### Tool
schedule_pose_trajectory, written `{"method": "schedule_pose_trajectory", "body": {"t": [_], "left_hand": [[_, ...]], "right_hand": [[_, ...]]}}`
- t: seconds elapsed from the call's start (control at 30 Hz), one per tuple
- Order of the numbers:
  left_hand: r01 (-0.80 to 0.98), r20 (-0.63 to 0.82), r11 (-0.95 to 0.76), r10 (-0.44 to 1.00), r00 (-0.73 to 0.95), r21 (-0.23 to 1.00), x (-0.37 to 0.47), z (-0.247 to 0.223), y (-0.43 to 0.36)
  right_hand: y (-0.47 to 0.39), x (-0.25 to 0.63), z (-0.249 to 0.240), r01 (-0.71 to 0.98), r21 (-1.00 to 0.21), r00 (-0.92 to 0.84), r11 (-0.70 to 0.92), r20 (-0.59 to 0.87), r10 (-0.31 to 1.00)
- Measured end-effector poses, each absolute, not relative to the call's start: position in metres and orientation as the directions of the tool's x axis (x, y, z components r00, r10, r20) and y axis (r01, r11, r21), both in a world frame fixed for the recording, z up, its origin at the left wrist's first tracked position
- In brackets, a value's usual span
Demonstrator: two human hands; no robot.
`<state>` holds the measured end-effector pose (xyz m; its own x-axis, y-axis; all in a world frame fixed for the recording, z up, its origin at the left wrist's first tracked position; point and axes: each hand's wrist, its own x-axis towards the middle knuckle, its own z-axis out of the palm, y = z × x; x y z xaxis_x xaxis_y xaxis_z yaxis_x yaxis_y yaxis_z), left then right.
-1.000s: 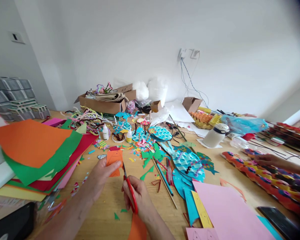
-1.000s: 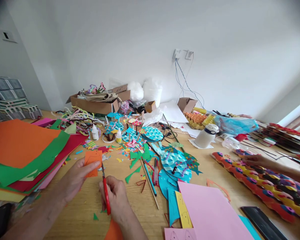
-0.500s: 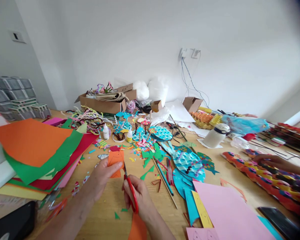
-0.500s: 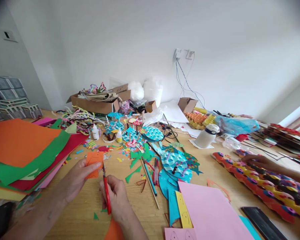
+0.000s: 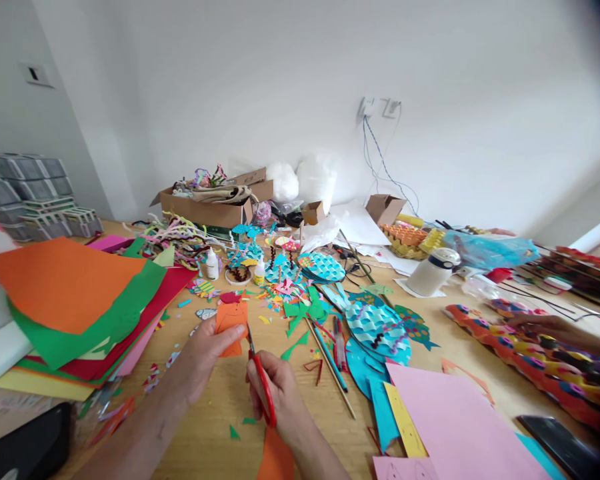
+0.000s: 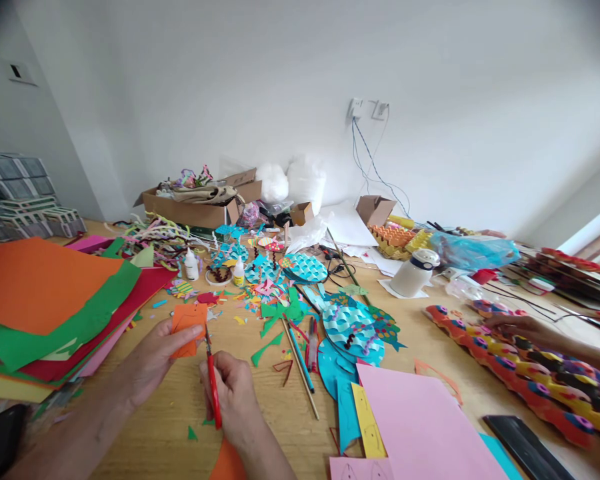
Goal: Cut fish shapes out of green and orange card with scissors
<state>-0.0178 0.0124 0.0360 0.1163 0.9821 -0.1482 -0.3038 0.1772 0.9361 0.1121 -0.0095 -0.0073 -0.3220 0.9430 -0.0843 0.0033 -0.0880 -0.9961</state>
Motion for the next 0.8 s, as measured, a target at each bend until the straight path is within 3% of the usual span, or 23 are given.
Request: {"method": "schedule_pose_trajectory", "body": {"t": [0.33,0.57,0.8], "left_hand": [[-0.297,-0.130,0.161,0.984,0.122,0.941,-0.0185,0.0337,0.0137],[-0.276,-0.149,0.148,0.989,0.018,0.950,-0.0218,0.0359,0.0162],[-0.299,-0.170,0.175,0.985,0.043,0.938,-0.0170,0.0374,0.0150]], "right_hand": [[-0.0091,0.1120,-0.0145,0.015,-0.998,-0.298,-0.057,-0.059,0.953],[-0.0085,0.1124,-0.0148,0.082,-0.996,-0.302,-0.046,-0.069,0.951],[-0.0090,0.1108,-0.0128,0.035,-0.997,-0.326,-0.072,-0.080,0.942]]}}
